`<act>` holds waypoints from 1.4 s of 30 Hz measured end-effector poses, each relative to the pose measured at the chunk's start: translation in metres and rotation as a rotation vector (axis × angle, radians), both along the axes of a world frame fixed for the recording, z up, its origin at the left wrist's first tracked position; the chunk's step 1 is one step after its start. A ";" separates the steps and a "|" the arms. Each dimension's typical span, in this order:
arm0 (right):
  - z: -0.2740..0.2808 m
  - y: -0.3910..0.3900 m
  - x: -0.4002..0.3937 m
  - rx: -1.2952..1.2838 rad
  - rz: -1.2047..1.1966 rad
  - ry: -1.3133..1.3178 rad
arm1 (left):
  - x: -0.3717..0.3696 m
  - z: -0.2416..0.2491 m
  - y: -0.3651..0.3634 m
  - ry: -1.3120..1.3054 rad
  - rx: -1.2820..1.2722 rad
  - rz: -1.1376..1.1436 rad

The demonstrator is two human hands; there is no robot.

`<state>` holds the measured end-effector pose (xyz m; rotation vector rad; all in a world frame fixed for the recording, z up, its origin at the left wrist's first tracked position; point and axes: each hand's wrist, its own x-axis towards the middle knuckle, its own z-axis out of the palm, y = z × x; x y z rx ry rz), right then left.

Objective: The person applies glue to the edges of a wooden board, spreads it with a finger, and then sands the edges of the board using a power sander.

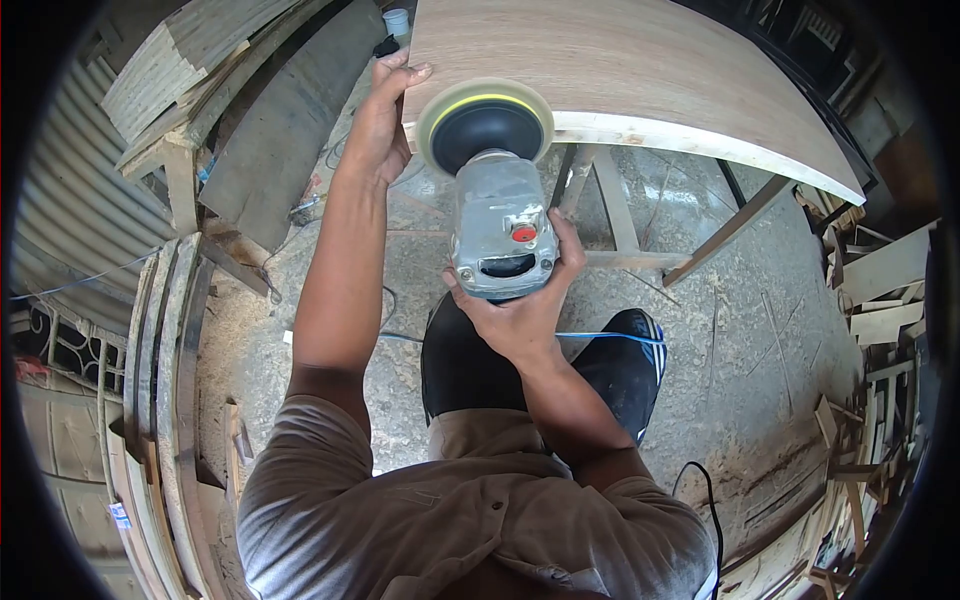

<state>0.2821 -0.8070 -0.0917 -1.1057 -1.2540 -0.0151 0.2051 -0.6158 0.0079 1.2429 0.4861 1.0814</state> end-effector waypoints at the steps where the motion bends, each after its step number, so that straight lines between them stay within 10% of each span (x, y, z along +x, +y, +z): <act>1: 0.004 -0.003 0.003 -0.005 -0.046 -0.042 | 0.000 0.000 0.001 -0.008 0.008 -0.006; 8: 0.016 -0.019 0.025 0.051 0.053 0.597 | 0.000 0.001 -0.003 0.011 0.018 0.001; 42: -0.009 0.007 -0.019 0.060 0.027 0.167 | -0.002 -0.004 0.005 -0.073 0.044 -0.057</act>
